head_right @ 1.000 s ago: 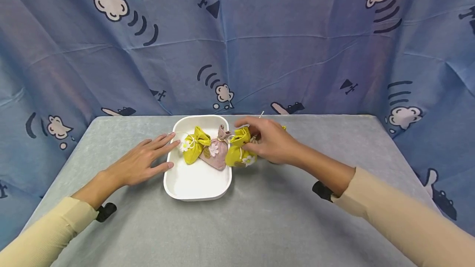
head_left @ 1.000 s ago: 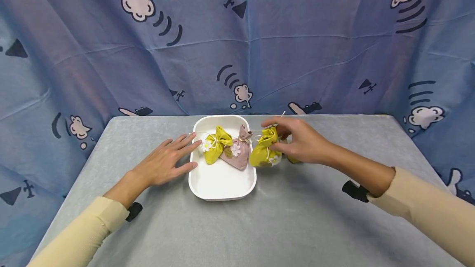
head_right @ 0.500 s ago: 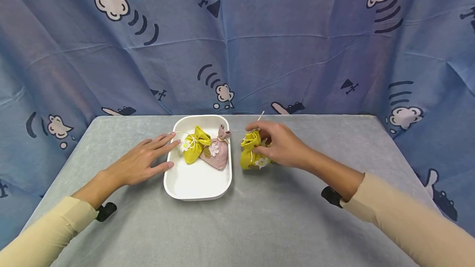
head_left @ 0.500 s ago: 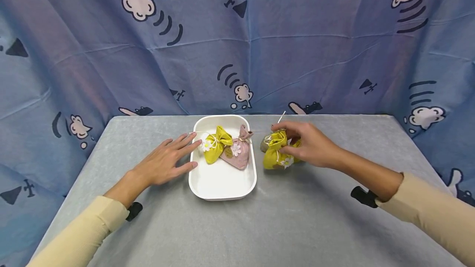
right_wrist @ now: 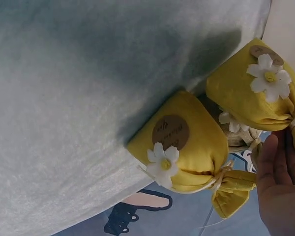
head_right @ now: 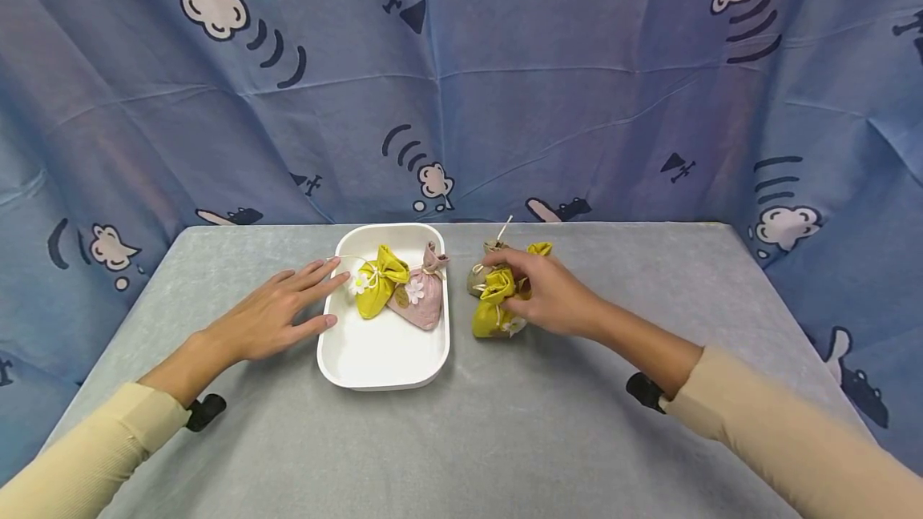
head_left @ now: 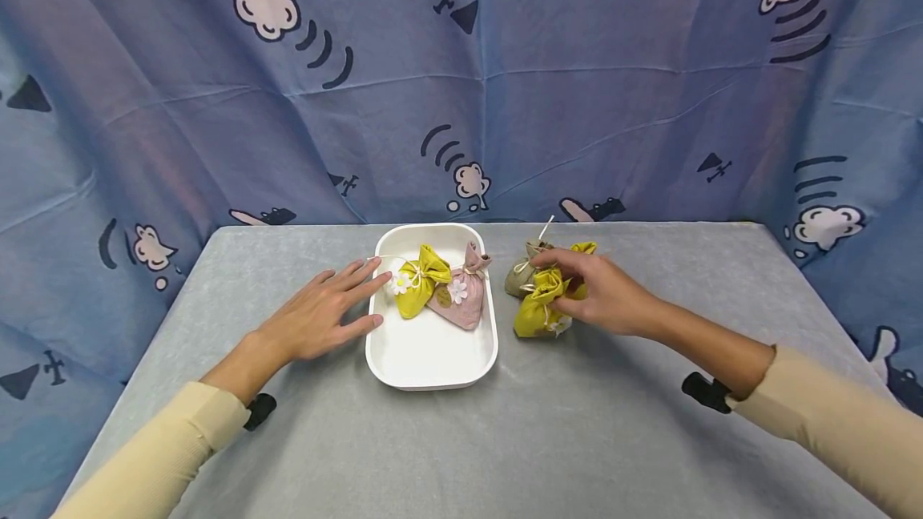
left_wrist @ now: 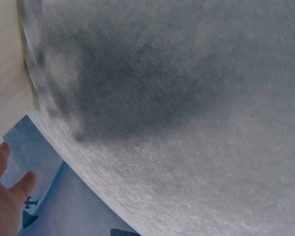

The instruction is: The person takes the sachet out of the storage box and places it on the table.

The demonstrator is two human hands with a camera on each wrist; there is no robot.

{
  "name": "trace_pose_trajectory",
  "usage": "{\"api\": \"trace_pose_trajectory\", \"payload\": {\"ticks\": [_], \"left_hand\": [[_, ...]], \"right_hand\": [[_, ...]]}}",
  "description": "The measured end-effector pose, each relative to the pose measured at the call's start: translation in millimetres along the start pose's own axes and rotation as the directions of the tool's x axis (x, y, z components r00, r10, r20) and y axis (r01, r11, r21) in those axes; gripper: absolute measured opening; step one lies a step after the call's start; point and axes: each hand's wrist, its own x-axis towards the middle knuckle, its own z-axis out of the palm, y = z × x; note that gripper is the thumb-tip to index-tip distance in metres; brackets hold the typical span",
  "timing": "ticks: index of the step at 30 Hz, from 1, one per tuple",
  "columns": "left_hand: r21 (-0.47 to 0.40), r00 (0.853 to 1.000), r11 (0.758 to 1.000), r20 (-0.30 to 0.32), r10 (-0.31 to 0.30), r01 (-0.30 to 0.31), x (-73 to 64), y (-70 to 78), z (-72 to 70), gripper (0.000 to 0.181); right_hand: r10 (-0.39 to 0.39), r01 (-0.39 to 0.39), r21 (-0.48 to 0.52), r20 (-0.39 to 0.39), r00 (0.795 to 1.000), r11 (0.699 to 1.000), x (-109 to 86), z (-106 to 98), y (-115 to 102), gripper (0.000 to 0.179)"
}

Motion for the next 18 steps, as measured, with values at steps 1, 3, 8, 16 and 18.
{"api": "trace_pose_trajectory", "payload": {"ticks": [1, 3, 8, 16, 18], "left_hand": [[0.0, 1.0, 1.0, 0.0, -0.001, 0.001, 0.1, 0.0, 0.0, 0.069], [0.0, 1.0, 1.0, 0.0, -0.002, 0.002, 0.1, 0.2, 0.1, 0.069], [0.003, 1.0, 1.0, -0.005, 0.002, -0.002, -0.1, -0.2, 0.5, 0.069], [-0.004, 1.0, 1.0, -0.011, 0.008, -0.008, -0.4, 0.3, 0.4, 0.069], [-0.004, 1.0, 1.0, -0.011, 0.01, -0.01, 0.1, 0.6, 0.5, 0.069]], "right_hand": [[0.0, 0.0, -0.008, 0.002, 1.0, 1.0, 0.1, 0.9, 0.7, 0.054], [-0.002, 0.002, -0.031, 0.01, 1.0, 1.0, 0.0, 2.6, 2.4, 0.054], [0.013, -0.011, -0.077, 0.032, 0.999, 0.997, -0.7, 4.5, 5.1, 0.056], [0.013, -0.011, -0.064, 0.044, 0.999, 0.998, 3.7, -3.6, -1.8, 0.063], [0.008, -0.006, -0.051, 0.043, 0.999, 0.999, 7.1, -6.6, -5.6, 0.063]]}}
